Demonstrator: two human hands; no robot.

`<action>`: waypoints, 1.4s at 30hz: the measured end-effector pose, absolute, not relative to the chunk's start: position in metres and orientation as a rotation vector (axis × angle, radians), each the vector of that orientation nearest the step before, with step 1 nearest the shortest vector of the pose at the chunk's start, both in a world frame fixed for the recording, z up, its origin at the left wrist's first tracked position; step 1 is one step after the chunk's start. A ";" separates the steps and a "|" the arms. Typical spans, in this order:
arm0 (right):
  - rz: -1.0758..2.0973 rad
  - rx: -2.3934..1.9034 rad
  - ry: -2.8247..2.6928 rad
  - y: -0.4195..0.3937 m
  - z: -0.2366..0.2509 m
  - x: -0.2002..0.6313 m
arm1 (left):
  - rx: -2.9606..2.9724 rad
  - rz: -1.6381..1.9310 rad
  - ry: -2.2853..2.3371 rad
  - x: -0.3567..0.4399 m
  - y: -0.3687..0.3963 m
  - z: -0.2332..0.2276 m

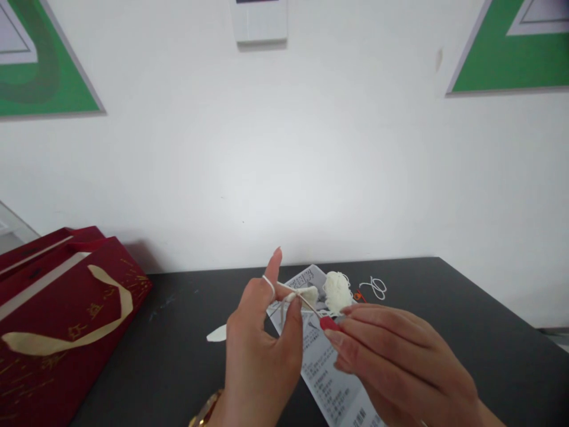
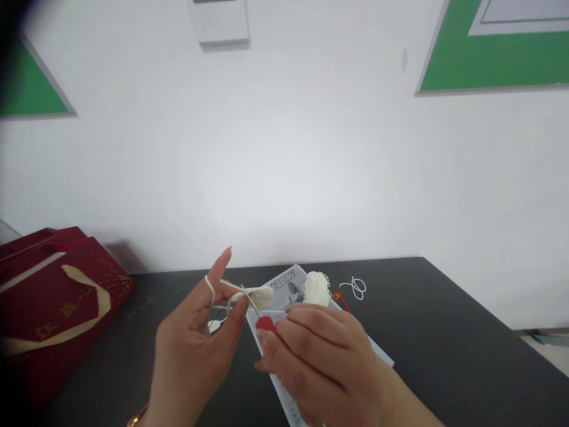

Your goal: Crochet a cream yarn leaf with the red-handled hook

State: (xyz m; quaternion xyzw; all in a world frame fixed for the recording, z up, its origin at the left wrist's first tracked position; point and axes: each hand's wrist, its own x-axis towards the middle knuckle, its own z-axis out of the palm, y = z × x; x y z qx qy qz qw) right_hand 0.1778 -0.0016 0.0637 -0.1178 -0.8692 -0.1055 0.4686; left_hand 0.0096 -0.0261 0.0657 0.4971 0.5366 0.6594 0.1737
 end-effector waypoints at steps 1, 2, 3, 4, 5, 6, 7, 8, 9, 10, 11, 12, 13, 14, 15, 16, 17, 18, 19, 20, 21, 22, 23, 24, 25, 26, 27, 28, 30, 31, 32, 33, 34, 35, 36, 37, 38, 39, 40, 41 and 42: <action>-0.227 -0.280 -2.113 0.000 0.064 0.178 | 1.408 1.912 1.503 0.011 -0.027 0.065; -0.186 -0.265 -2.099 0.002 0.065 0.178 | 1.401 1.943 1.485 0.011 -0.027 0.065; -0.137 -0.251 -2.083 0.005 0.066 0.178 | 1.390 1.954 1.466 0.011 -0.028 0.065; -0.086 -0.241 -2.068 0.007 0.067 0.178 | 1.375 1.941 1.450 0.010 -0.028 0.065; -0.040 -0.235 -2.054 0.010 0.069 0.177 | 1.358 1.909 1.440 0.009 -0.028 0.064; -0.004 -0.235 -2.042 0.012 0.069 0.177 | 1.342 1.877 1.432 0.009 -0.027 0.064; 0.015 -0.230 -2.028 0.014 0.070 0.177 | 1.320 1.856 1.416 0.008 -0.026 0.063; 0.018 -0.224 -2.020 0.016 0.070 0.177 | 1.288 1.853 1.385 0.009 -0.025 0.062; 0.014 -0.210 -2.019 0.017 0.069 0.177 | 1.243 1.865 1.339 0.009 -0.023 0.061; 0.006 -0.191 -2.024 0.018 0.068 0.177 | 1.185 1.881 1.285 0.010 -0.022 0.060; -0.006 -0.174 -2.029 0.019 0.067 0.177 | 1.123 1.891 1.226 0.012 -0.020 0.059; -0.021 -0.158 -2.033 0.020 0.065 0.177 | 1.066 1.892 1.168 0.013 -0.020 0.059; -0.037 -0.143 -2.031 0.020 0.064 0.176 | 1.020 1.890 1.118 0.015 -0.019 0.059; -0.045 -0.131 -2.025 0.021 0.063 0.176 | 0.988 1.893 1.079 0.016 -0.019 0.059; -0.041 -0.123 -2.019 0.022 0.062 0.176 | 0.960 1.900 1.047 0.017 -0.019 0.059; -0.026 -0.120 -2.011 0.022 0.061 0.176 | 0.932 1.905 1.019 0.017 -0.020 0.060; -0.004 -0.119 -2.004 0.023 0.061 0.176 | 0.900 1.899 0.993 0.017 -0.020 0.062; 0.017 -0.119 -2.000 0.024 0.060 0.177 | 0.865 1.875 0.969 0.015 -0.020 0.064; 0.031 -0.121 -1.999 0.025 0.060 0.177 | 0.833 1.835 0.943 0.013 -0.019 0.065; 0.035 -0.122 -2.005 0.026 0.059 0.177 | 0.807 1.784 0.922 0.011 -0.019 0.067; 0.035 -0.124 -2.011 0.026 0.059 0.178 | 0.793 1.732 0.906 0.008 -0.018 0.068; 0.039 -0.123 -2.017 0.026 0.059 0.178 | 0.797 1.690 0.900 0.006 -0.017 0.069; 0.052 -0.121 -2.021 0.025 0.059 0.178 | 0.827 1.673 0.904 0.004 -0.016 0.069; 0.077 -0.123 -2.020 0.024 0.060 0.178 | 0.887 1.693 0.925 0.002 -0.016 0.068; 0.112 -0.131 -2.014 0.023 0.060 0.178 | 0.975 1.752 0.963 0.002 -0.015 0.067; 0.151 -0.147 -2.002 0.021 0.061 0.177 | 1.083 1.833 1.009 0.002 -0.015 0.065; 0.186 -0.167 -1.988 0.019 0.062 0.176 | 1.199 1.918 1.054 0.003 -0.016 0.063; 0.209 -0.185 -1.980 0.017 0.063 0.176 | 1.295 1.991 1.089 0.005 -0.016 0.060; 0.225 -0.201 -1.971 0.015 0.064 0.174 | 1.381 2.060 1.124 0.008 -0.018 0.057; 0.226 -0.191 -1.968 0.015 0.064 0.174 | 1.370 2.063 1.115 0.009 -0.018 0.056; 0.229 -0.173 -1.967 0.016 0.064 0.174 | 1.331 2.052 1.092 0.009 -0.018 0.056; 0.236 -0.153 -1.966 0.018 0.064 0.174 | 1.266 2.028 1.058 0.008 -0.018 0.056; 0.245 -0.137 -1.963 0.020 0.063 0.175 | 1.183 1.975 1.015 0.007 -0.017 0.057; 0.249 -0.121 -1.959 0.021 0.063 0.175 | 1.094 1.892 0.963 0.004 -0.016 0.059; 0.239 -0.108 -1.961 0.023 0.063 0.176 | 1.002 1.792 0.908 0.001 -0.015 0.061; 0.205 -0.103 -1.969 0.023 0.063 0.177 | 0.923 1.680 0.861 -0.003 -0.014 0.063; 0.144 -0.109 -1.985 0.023 0.062 0.177 | 0.875 1.603 0.824 -0.006 -0.013 0.065; 0.051 -0.129 -2.006 0.021 0.062 0.178 | 0.845 1.563 0.800 -0.009 -0.012 0.067; -0.072 -0.147 -2.034 0.019 0.061 0.177 | 0.834 1.546 0.787 -0.011 -0.012 0.068; -0.210 -0.162 -2.062 0.016 0.060 0.177 | 0.836 1.555 0.788 -0.011 -0.013 0.069; -0.344 -0.179 -2.085 0.014 0.058 0.176 | 0.850 1.583 0.804 -0.011 -0.013 0.069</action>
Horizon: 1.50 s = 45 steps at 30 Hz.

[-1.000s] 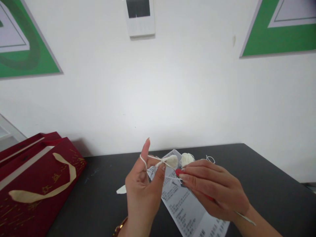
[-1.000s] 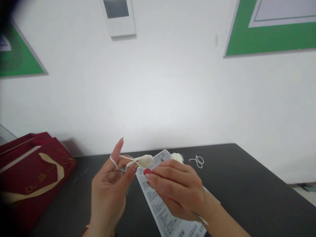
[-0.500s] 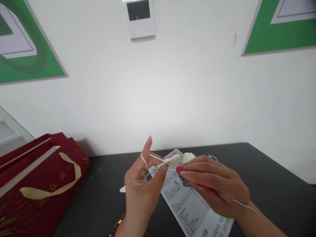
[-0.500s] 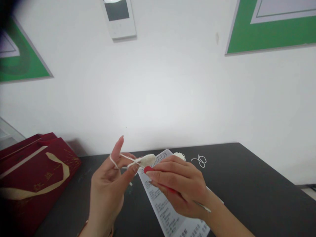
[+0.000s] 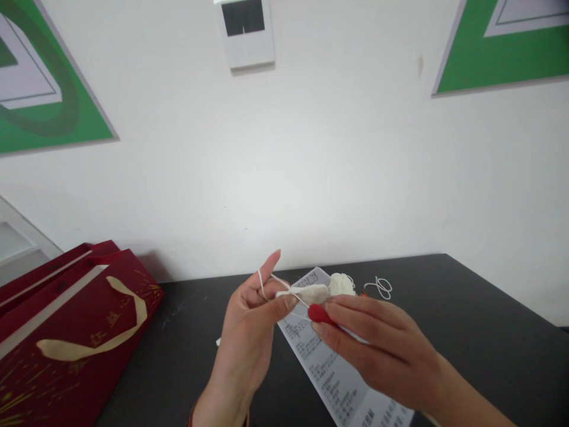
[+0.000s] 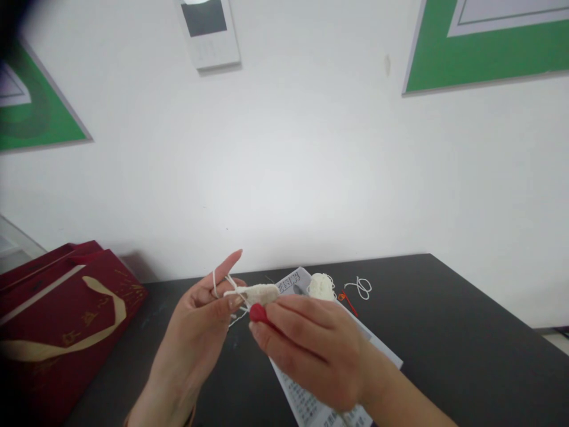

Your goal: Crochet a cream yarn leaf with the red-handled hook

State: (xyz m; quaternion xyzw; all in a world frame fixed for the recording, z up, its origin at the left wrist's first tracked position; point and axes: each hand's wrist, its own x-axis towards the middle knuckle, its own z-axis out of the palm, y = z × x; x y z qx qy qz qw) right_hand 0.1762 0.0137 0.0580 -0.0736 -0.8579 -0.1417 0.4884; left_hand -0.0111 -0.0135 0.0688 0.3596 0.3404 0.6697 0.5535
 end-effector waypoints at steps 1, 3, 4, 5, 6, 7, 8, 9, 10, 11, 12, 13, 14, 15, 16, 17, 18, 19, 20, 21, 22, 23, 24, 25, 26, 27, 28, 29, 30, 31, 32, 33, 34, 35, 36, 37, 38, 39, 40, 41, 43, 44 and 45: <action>-0.452 -0.172 -2.100 0.011 0.056 0.175 | 0.879 1.627 0.841 -0.010 -0.015 0.069; -0.582 -0.174 -2.113 0.007 0.053 0.172 | 0.995 1.757 0.957 -0.005 -0.018 0.067; -0.604 -0.182 -2.107 0.005 0.052 0.171 | 1.080 1.822 1.025 -0.002 -0.019 0.066; -0.601 -0.203 -2.099 0.004 0.052 0.170 | 1.175 1.876 1.084 0.000 -0.020 0.064; -0.584 -0.215 -2.084 0.002 0.052 0.169 | 1.273 1.915 1.131 0.002 -0.020 0.063; -0.544 -0.234 -2.067 0.001 0.053 0.169 | 1.364 1.936 1.162 0.002 -0.020 0.061; -0.485 -0.256 -2.060 -0.001 0.055 0.169 | 1.440 1.944 1.178 0.002 -0.020 0.060; -0.418 -0.272 -2.032 -0.003 0.058 0.169 | 1.495 1.938 1.184 0.001 -0.020 0.059; -0.322 -0.333 -2.048 -0.004 0.061 0.169 | 1.531 1.926 1.181 0.000 -0.019 0.058; -0.243 -0.344 -2.042 -0.006 0.064 0.169 | 1.552 1.908 1.175 -0.002 -0.019 0.057; -0.159 -0.361 -2.028 -0.007 0.067 0.169 | 1.561 1.883 1.169 -0.003 -0.018 0.057; -0.088 -0.369 -2.020 -0.008 0.070 0.170 | 1.562 1.858 1.166 -0.004 -0.018 0.057; -0.035 -0.368 -2.003 -0.009 0.072 0.170 | 1.559 1.837 1.173 -0.005 -0.018 0.057; 0.009 -0.377 -1.987 -0.009 0.074 0.170 | 1.554 1.821 1.186 -0.006 -0.018 0.058; 0.042 -0.387 -1.977 -0.010 0.075 0.171 | 1.548 1.808 1.202 -0.006 -0.018 0.058; 0.069 -0.401 -1.967 -0.010 0.076 0.171 | 1.538 1.794 1.220 -0.006 -0.019 0.059; 0.091 -0.407 -1.956 -0.011 0.077 0.172 | 1.529 1.779 1.235 -0.006 -0.019 0.060; 0.113 -0.412 -1.949 -0.012 0.077 0.172 | 1.521 1.765 1.248 -0.006 -0.020 0.060; 0.134 -0.414 -1.938 -0.013 0.078 0.173 | 1.516 1.752 1.258 -0.006 -0.020 0.061; 0.153 -0.413 -1.929 -0.014 0.079 0.174 | 1.510 1.742 1.266 -0.006 -0.020 0.062; 0.169 -0.413 -1.920 -0.016 0.080 0.175 | 1.500 1.736 1.266 -0.006 -0.020 0.063; 0.184 -0.422 -1.915 -0.017 0.081 0.176 | 1.480 1.734 1.258 -0.007 -0.020 0.063; 0.199 -0.433 -1.916 -0.018 0.082 0.177 | 1.454 1.734 1.240 -0.007 -0.020 0.064; 0.215 -0.444 -1.922 -0.019 0.083 0.178 | 1.426 1.730 1.215 -0.008 -0.019 0.065; 0.235 -0.454 -1.927 -0.020 0.084 0.180 | 1.402 1.722 1.187 -0.009 -0.019 0.065; 0.263 -0.472 -1.930 -0.020 0.085 0.182 | 1.390 1.703 1.160 -0.010 -0.018 0.066; 0.294 -0.486 -1.926 -0.021 0.085 0.184 | 1.389 1.673 1.140 -0.011 -0.018 0.066; 0.332 -0.505 -1.915 -0.020 0.085 0.187 | 1.396 1.636 1.130 -0.012 -0.017 0.067; 0.373 -0.526 -1.898 -0.019 0.084 0.189 | 1.408 1.595 1.127 -0.013 -0.017 0.067; 0.414 -0.544 -1.877 -0.018 0.083 0.192 | 1.419 1.555 1.131 -0.015 -0.017 0.068; 0.450 -0.556 -1.853 -0.016 0.083 0.194 | 1.427 1.515 1.135 -0.016 -0.018 0.069; 0.482 -0.556 -1.831 -0.015 0.082 0.195 | 1.431 1.477 1.139 -0.017 -0.018 0.070; 0.515 -0.555 -1.807 -0.013 0.082 0.196 | 1.431 1.442 1.139 -0.018 -0.019 0.071; 0.554 -0.555 -1.782 -0.011 0.081 0.197 | 1.433 1.402 1.130 -0.019 -0.019 0.072; 0.594 -0.547 -1.760 -0.009 0.081 0.198 | 1.434 1.359 1.113 -0.020 -0.020 0.073; 0.639 -0.539 -1.742 -0.007 0.081 0.198 | 1.433 1.319 1.090 -0.021 -0.021 0.075; 0.684 -0.529 -1.726 -0.006 0.081 0.199 | 1.432 1.284 1.061 -0.021 -0.021 0.076; 0.730 -0.518 -1.713 -0.005 0.082 0.199 | 1.431 1.256 1.030 -0.022 -0.021 0.077; 0.772 -0.505 -1.701 -0.004 0.082 0.200 | 1.427 1.235 1.000 -0.023 -0.021 0.077; 0.814 -0.493 -1.689 -0.004 0.082 0.201 | 1.416 1.213 0.978 -0.024 -0.022 0.078; 0.902 -0.471 -1.661 -0.003 0.081 0.203 | 1.379 1.157 0.960 -0.025 -0.021 0.078; 0.943 -0.458 -1.649 -0.002 0.081 0.204 | 1.359 1.124 0.960 -0.026 -0.021 0.077; 0.985 -0.446 -1.636 0.000 0.080 0.205 | 1.344 1.095 0.964 -0.026 -0.021 0.077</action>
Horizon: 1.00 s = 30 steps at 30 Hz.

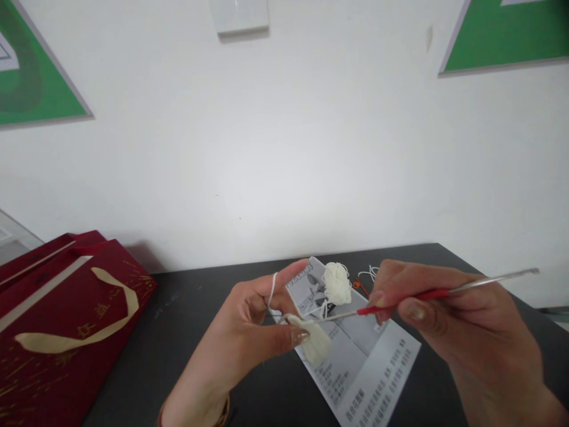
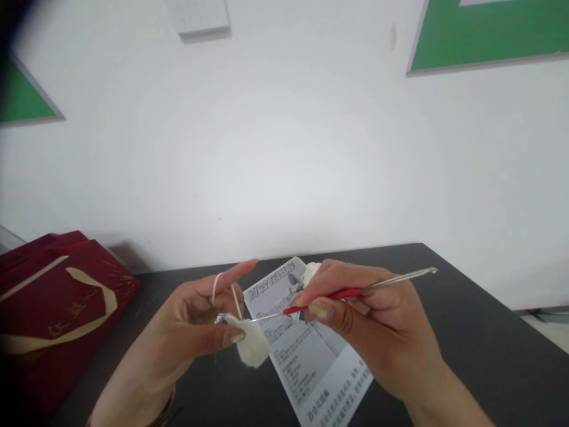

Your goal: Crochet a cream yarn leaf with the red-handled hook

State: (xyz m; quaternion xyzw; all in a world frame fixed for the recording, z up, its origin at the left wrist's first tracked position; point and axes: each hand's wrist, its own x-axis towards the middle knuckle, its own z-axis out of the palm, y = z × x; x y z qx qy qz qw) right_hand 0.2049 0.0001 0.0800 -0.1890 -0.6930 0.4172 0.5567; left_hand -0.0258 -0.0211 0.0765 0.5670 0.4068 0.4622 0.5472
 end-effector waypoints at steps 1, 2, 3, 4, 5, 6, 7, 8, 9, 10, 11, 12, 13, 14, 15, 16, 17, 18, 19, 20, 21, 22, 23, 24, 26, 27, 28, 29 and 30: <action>1.025 -0.440 -1.614 0.002 0.079 0.206 | 1.337 1.079 0.968 -0.025 -0.021 0.076; 1.067 -0.440 -1.583 0.005 0.078 0.206 | 1.340 1.079 0.968 -0.024 -0.020 0.075; 1.115 -0.447 -1.544 0.009 0.077 0.206 | 1.350 1.102 0.968 -0.023 -0.020 0.075; 1.168 -0.465 -1.490 0.013 0.076 0.205 | 1.370 1.134 0.971 -0.021 -0.020 0.074; 1.229 -0.486 -1.433 0.017 0.075 0.203 | 1.391 1.177 0.978 -0.019 -0.019 0.073; 1.310 -0.520 -1.383 0.022 0.074 0.201 | 1.418 1.222 0.997 -0.017 -0.019 0.073; 1.403 -0.546 -1.316 0.026 0.073 0.198 | 1.438 1.266 1.021 -0.015 -0.019 0.072; 1.497 -0.572 -1.240 0.029 0.072 0.194 | 1.452 1.314 1.047 -0.012 -0.018 0.070; 1.582 -0.587 -1.158 0.032 0.071 0.191 | 1.456 1.358 1.066 -0.010 -0.018 0.068; 1.643 -0.599 -1.089 0.034 0.070 0.187 | 1.448 1.419 1.072 -0.008 -0.018 0.066; 1.688 -0.601 -1.029 0.035 0.068 0.183 | 1.434 1.488 1.070 -0.006 -0.018 0.064; 1.718 -0.602 -0.979 0.035 0.067 0.180 | 1.423 1.559 1.063 -0.004 -0.017 0.062; 1.732 -0.603 -0.946 0.034 0.066 0.177 | 1.415 1.638 1.065 -0.002 -0.017 0.059; 1.734 -0.602 -0.924 0.033 0.065 0.174 | 1.419 1.694 1.073 0.000 -0.017 0.057; 1.725 -0.602 -0.911 0.031 0.065 0.172 | 1.428 1.727 1.083 0.001 -0.017 0.056; 1.708 -0.601 -0.907 0.028 0.065 0.170 | 1.440 1.736 1.092 0.001 -0.018 0.054; 1.688 -0.599 -0.910 0.026 0.065 0.169 | 1.448 1.720 1.095 0.001 -0.018 0.054; 1.667 -0.596 -0.916 0.024 0.066 0.168 | 1.449 1.692 1.085 0.000 -0.018 0.054; 1.648 -0.592 -0.923 0.023 0.067 0.167 | 1.448 1.654 1.064 -0.002 -0.018 0.055; 1.632 -0.589 -0.933 0.021 0.067 0.167 | 1.441 1.613 1.043 -0.005 -0.019 0.057; 1.617 -0.587 -0.944 0.020 0.068 0.166 | 1.442 1.569 1.017 -0.007 -0.019 0.059; 1.607 -0.587 -0.953 0.020 0.068 0.166 | 1.433 1.532 0.998 -0.009 -0.019 0.061; 1.599 -0.589 -0.959 0.020 0.068 0.166 | 1.417 1.503 0.987 -0.011 -0.019 0.062; 1.597 -0.594 -0.962 0.020 0.068 0.165 | 1.389 1.489 0.985 -0.012 -0.019 0.064; 1.604 -0.607 -0.959 0.021 0.067 0.165 | 1.318 1.498 0.997 -0.012 -0.019 0.065; 1.613 -0.612 -0.949 0.021 0.066 0.164 | 1.295 1.506 1.003 -0.011 -0.019 0.064; 1.624 -0.614 -0.935 0.022 0.066 0.164 | 1.283 1.518 1.006 -0.009 -0.018 0.063; 1.636 -0.613 -0.919 0.022 0.065 0.163 | 1.278 1.536 1.004 -0.007 -0.018 0.061; 1.649 -0.612 -0.903 0.022 0.065 0.163 | 1.274 1.560 0.997 -0.004 -0.018 0.059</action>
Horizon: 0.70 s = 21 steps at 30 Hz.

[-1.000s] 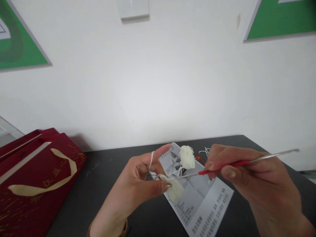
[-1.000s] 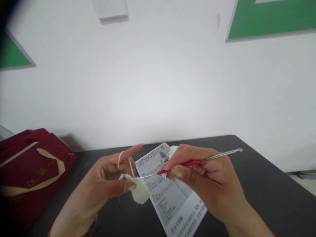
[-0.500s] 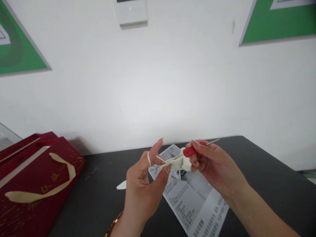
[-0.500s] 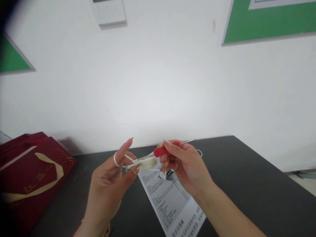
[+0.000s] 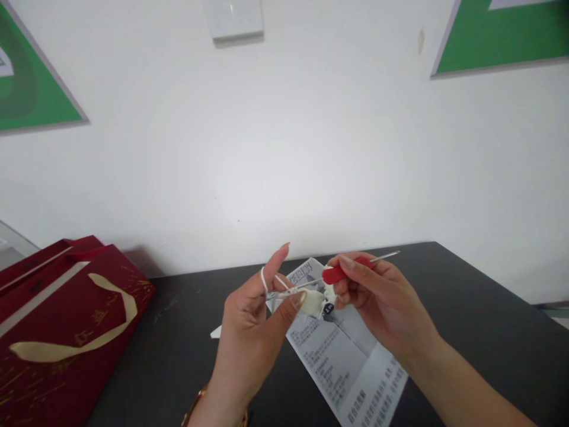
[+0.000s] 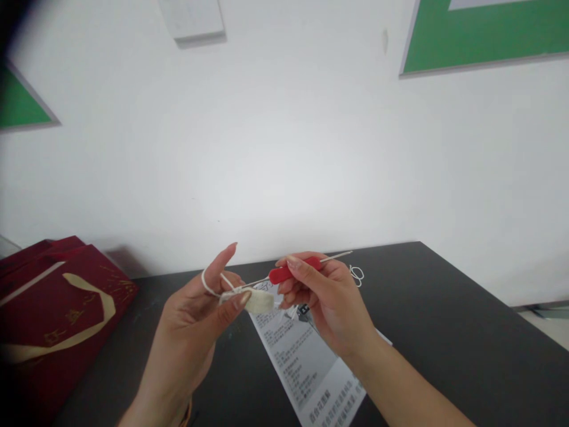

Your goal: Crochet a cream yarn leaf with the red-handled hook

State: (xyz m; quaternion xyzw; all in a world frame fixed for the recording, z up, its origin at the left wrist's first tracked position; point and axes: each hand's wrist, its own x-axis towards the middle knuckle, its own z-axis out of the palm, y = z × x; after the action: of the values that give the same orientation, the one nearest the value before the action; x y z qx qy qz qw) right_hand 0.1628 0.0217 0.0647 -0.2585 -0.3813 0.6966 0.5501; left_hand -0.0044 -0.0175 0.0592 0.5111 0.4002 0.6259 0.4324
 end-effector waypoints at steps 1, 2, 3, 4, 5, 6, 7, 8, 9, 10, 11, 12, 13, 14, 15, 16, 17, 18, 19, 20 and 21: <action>1.659 -0.611 -0.888 0.021 0.064 0.162 | 1.266 1.592 0.992 -0.002 -0.017 0.057; 1.669 -0.612 -0.880 0.021 0.064 0.162 | 1.254 1.636 0.990 0.002 -0.018 0.055; 1.675 -0.612 -0.878 0.020 0.063 0.161 | 1.240 1.686 0.987 0.005 -0.018 0.054; 1.675 -0.611 -0.877 0.019 0.063 0.161 | 1.229 1.744 1.000 0.009 -0.018 0.052; 1.675 -0.611 -0.876 0.018 0.062 0.160 | 1.226 1.798 1.009 0.013 -0.019 0.051; 1.674 -0.610 -0.877 0.018 0.062 0.159 | 1.222 1.861 1.015 0.017 -0.019 0.050; 1.674 -0.607 -0.877 0.017 0.061 0.158 | 1.213 1.898 1.024 0.020 -0.019 0.049; 1.674 -0.605 -0.877 0.017 0.060 0.157 | 1.205 1.917 1.028 0.022 -0.019 0.047; 1.675 -0.604 -0.877 0.017 0.059 0.156 | 1.192 1.920 1.029 0.024 -0.019 0.046; 1.670 -0.600 -0.880 0.017 0.058 0.155 | 1.175 1.909 1.025 0.026 -0.019 0.045; 1.654 -0.595 -0.888 0.017 0.057 0.154 | 1.152 1.893 1.014 0.027 -0.019 0.044; 1.624 -0.592 -0.902 0.016 0.056 0.153 | 1.124 1.881 1.001 0.027 -0.018 0.043; 1.578 -0.591 -0.928 0.015 0.055 0.152 | 1.091 1.878 0.989 0.028 -0.017 0.042; 1.506 -0.594 -0.970 0.013 0.054 0.152 | 1.053 1.876 0.977 0.029 -0.017 0.041; 1.400 -0.608 -1.034 0.011 0.053 0.152 | 1.011 1.873 0.963 0.030 -0.016 0.041; 1.259 -0.624 -1.126 0.008 0.052 0.152 | 0.965 1.868 0.945 0.030 -0.016 0.042; 1.068 -0.631 -1.241 0.005 0.051 0.152 | 0.911 1.861 0.920 0.030 -0.015 0.042; 0.833 -0.617 -1.396 0.003 0.049 0.153 | 0.852 1.840 0.884 0.030 -0.015 0.043; 0.571 -0.582 -1.553 0.001 0.048 0.154 | 0.790 1.801 0.840 0.029 -0.014 0.045; 0.291 -0.515 -1.697 0.000 0.046 0.154 | 0.729 1.751 0.797 0.027 -0.014 0.047; 0.022 -0.428 -1.815 0.000 0.044 0.155 | 0.679 1.682 0.761 0.023 -0.013 0.050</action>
State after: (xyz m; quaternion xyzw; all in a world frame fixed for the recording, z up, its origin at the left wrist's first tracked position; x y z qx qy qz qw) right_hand 0.1554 -0.0005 0.0436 -0.1844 -0.7817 0.0096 0.5957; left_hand 0.0233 -0.0133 0.0496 0.2874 0.3218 0.7119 0.5541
